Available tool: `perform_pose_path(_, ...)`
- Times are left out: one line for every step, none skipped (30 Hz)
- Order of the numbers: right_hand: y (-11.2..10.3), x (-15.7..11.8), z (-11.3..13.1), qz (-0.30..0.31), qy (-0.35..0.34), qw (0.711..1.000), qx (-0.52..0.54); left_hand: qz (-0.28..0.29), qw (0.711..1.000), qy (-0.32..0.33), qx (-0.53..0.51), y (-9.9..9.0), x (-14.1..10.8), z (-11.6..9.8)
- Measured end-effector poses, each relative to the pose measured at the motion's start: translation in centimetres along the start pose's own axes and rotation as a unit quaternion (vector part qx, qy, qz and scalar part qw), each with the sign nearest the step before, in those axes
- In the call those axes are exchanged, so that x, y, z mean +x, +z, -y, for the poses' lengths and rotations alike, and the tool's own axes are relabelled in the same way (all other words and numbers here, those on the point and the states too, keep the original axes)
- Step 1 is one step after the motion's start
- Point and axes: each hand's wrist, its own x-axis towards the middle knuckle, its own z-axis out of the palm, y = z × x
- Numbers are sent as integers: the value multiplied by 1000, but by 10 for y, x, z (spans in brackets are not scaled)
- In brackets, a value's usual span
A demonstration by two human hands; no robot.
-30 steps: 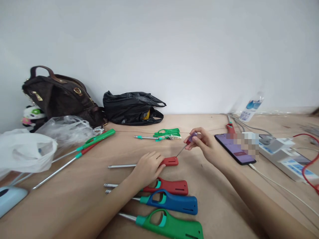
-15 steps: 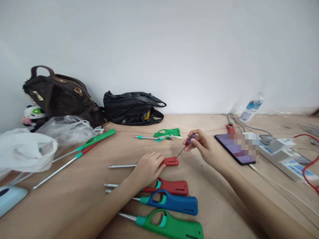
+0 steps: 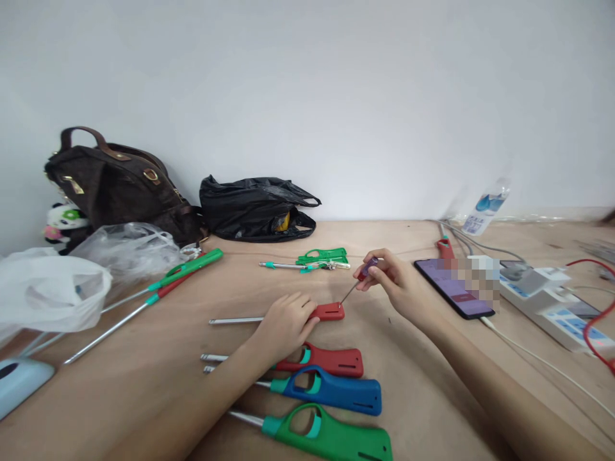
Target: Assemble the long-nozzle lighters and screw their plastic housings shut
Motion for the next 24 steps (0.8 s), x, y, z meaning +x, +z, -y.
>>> perform_pose_path(0,0,-1,0,0,1000,1,0,1000,0,0,0,0,0)
perform_pose_path(1,0,-1,0,1,1000,1,1,1000,0,0,1,0,1)
perform_pose_path(1,0,-2,-1,3,1000,1,1,1000,2,0,1,0,1)
perform_pose_path(1,0,-2,-3,5,1000,0,-1,1000,4,1,1,0,1)
perform_pose_path(2,0,-2,-5,6,1000,0,-3,1000,6,2,2,0,2)
perform_pose_path(2,0,-3,-6,7,1000,-1,-6,1000,8,2,2,0,2)
perform_pose_path(2,0,-2,-7,6,1000,0,-8,1000,10,2,2,0,2)
perform_pose_path(2,0,-2,-6,6,1000,0,-9,1000,11,2,2,-1,2)
perform_pose_path(2,0,-2,-6,5,1000,1,-9,1000,10,2,2,-1,2)
perform_pose_path(2,0,-1,-4,5,1000,1,-8,1000,10,1,2,-1,2)
perform_pose_path(3,0,-1,-2,6,1000,-1,-8,1000,10,0,2,-1,2)
perform_pose_path(3,-1,0,0,7,1000,-4,-9,1000,10,0,2,-1,2)
perform_pose_path(3,0,0,1,8,1000,-8,-12,1000,10,-1,2,-1,2)
perform_pose_path(4,0,1,3,6,1000,-12,-16,1000,12,0,2,-1,2)
perform_pose_path(5,0,1,7,2,1000,-17,-19,1000,14,1,3,-1,2)
perform_pose_path(7,0,2,14,-4,1000,-24,-22,1000,16,2,3,-1,2)
perform_pose_path(8,1,2,26,-12,999,-35,-23,1000,17,3,3,-1,2)
perform_pose_path(10,2,3,40,-21,998,-51,-23,1000,18,3,2,-1,2)
perform_pose_path(11,3,5,56,-31,996,-70,-23,1000,17,2,2,-1,2)
perform_pose_path(13,4,6,71,-40,993,-91,-21,1000,15,2,2,-1,2)
perform_pose_path(15,6,8,85,-48,989,-112,-19,1000,13,1,2,-1,2)
perform_pose_path(16,7,11,96,-56,984,-137,-17,1000,12,2,2,-1,1)
perform_pose_path(18,10,14,103,-68,978,-168,-14,1000,12,4,2,-1,1)
perform_pose_path(19,12,18,108,-85,969,-204,-13,1000,13,6,2,-1,2)
